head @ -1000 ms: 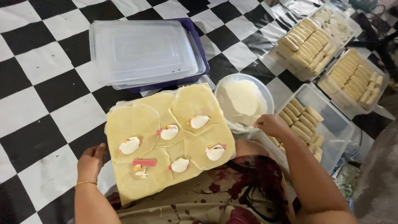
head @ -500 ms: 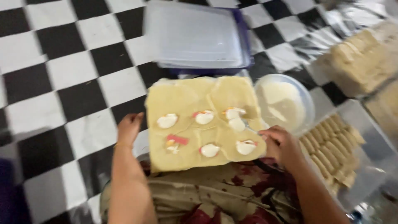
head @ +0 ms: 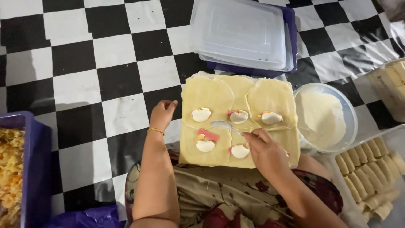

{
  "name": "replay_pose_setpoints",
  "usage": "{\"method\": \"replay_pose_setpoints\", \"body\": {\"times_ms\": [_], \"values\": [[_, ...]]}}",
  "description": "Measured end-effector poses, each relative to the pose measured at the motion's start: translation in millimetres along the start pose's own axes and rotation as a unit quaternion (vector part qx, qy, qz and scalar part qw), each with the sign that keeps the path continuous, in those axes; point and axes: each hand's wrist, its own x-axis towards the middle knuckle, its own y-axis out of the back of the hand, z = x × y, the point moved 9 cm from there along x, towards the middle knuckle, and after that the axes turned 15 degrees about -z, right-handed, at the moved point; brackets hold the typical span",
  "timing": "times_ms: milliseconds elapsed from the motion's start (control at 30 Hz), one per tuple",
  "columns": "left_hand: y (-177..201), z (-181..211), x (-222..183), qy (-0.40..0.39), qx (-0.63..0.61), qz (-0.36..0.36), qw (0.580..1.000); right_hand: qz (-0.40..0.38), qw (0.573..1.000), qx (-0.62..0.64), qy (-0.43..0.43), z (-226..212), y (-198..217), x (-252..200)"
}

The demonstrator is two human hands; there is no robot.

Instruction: The person is preparing rolled food items by spreading a white filling onto dough sheets and rolling them into cylinders.

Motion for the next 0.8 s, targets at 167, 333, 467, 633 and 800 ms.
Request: {"method": "replay_pose_setpoints", "body": {"times_ms": [167, 333, 467, 633, 800], "values": [[-2.9, -0.2, 7.0, -0.001, -0.003, -0.009, 1.0, 0.019, 0.998, -0.051, 0.019, -0.9, -48.4, 3.7], [-0.8, -2.6, 1.6, 0.007, -0.005, -0.007, 1.0, 0.054, 0.987, -0.149, 0.023, -28.4, -39.1, -0.7], [-1.1, 1.3, -0.2, 0.005, -0.018, -0.006, 1.0, 0.049, 0.992, -0.091, 0.07, -45.7, -21.6, -4.7], [6.2, 15.7, -11.8, -0.023, -0.062, 0.024, 0.998, -0.027, 0.997, -0.002, 0.068, -51.8, -18.2, -12.5], [8.0, 17.5, -13.7, -0.025, -0.051, 0.025, 0.998, -0.04, 0.997, 0.017, 0.064, -44.4, -23.3, -17.1]]}}
